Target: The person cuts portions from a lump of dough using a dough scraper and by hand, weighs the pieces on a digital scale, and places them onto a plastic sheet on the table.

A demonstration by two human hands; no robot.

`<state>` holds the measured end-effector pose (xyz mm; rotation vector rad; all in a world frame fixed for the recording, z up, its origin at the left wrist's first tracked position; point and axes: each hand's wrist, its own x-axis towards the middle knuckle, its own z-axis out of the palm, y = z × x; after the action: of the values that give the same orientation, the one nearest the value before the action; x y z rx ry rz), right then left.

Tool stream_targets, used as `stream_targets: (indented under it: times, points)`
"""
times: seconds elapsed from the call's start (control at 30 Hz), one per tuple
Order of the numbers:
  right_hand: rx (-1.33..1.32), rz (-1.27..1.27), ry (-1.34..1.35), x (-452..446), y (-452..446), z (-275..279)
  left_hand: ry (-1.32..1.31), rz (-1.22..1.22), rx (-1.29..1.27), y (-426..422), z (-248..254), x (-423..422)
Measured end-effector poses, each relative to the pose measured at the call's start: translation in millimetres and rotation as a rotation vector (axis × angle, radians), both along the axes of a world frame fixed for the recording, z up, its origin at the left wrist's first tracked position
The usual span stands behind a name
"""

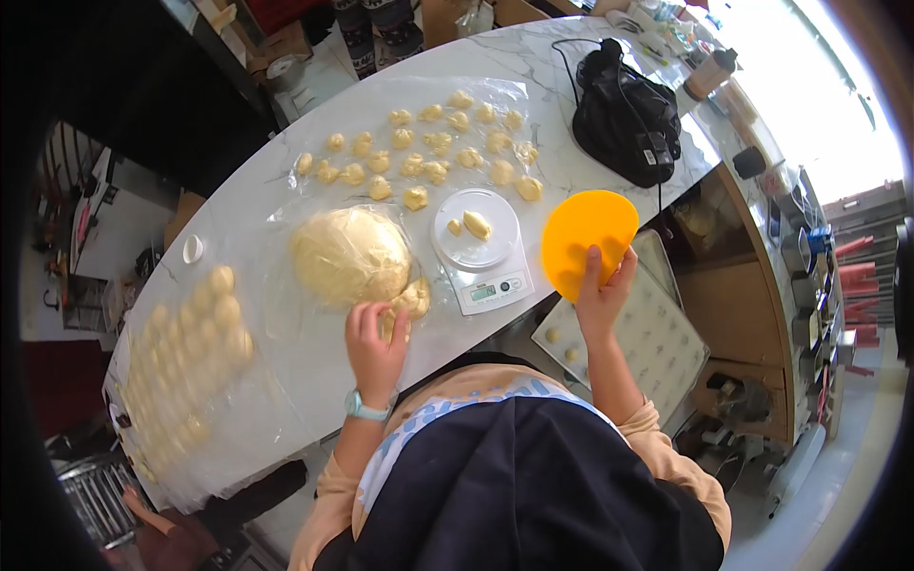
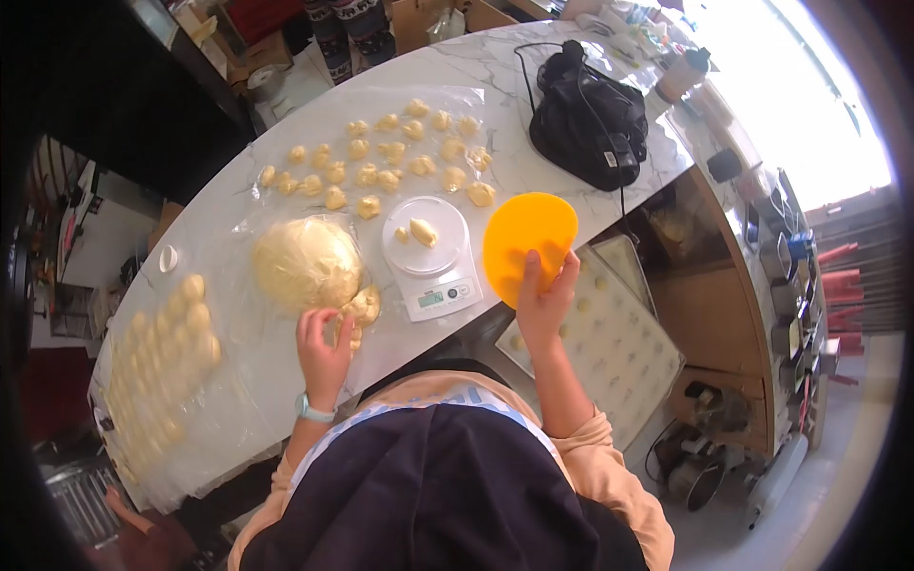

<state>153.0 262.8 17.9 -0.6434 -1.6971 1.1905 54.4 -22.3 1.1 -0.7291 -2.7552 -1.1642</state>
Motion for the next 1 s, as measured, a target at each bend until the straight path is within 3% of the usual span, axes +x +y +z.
stream_targets:
  times: [0.13,0.33,0.43,0.57,0.63,0.77,0.8,0.87,0.9,1.0]
  points:
    - [-0.131,0.024,0.022,2.7,-2.3,5.8,-0.044,0.004,-0.15,-17.9,-7.0,22.6]
    - [-0.098,0.043,0.055,-10.8,-3.3,9.5,-0.342,0.002,0.163,16.4,-12.4,7.8]
    - [-0.07,0.066,0.07,-16.3,-4.3,12.3,-0.107,-0.083,0.168,29.4,-25.9,1.2]
    - [-0.04,0.057,0.054,-21.1,-7.3,12.5,-0.032,-0.087,-0.022,2.1,-45.6,12.0]
    - [-0.036,0.085,0.056,-22.1,-13.9,15.9,0.017,-0.023,0.084,-7.9,-41.6,21.4]
    - [-0.098,0.327,0.016,-35.6,-55.1,25.5,0.038,0.112,0.177,-19.9,-49.8,25.3]
    - [0.108,0.437,-0.12,-37.2,-67.1,26.1,0.068,0.068,0.127,-23.7,-55.8,23.4]
    - [0.088,0.808,-0.471,-48.3,-93.3,25.8,0.126,-0.024,0.029,-30.9,-66.1,19.1]
    - [0.257,0.919,-0.663,-57.0,-102.1,33.0,0.113,-0.011,0.049,-31.1,-64.5,18.8]
    - [0.504,1.046,-0.663,-78.2,-133.0,31.7,0.088,0.018,0.095,-27.4,-55.4,19.8]
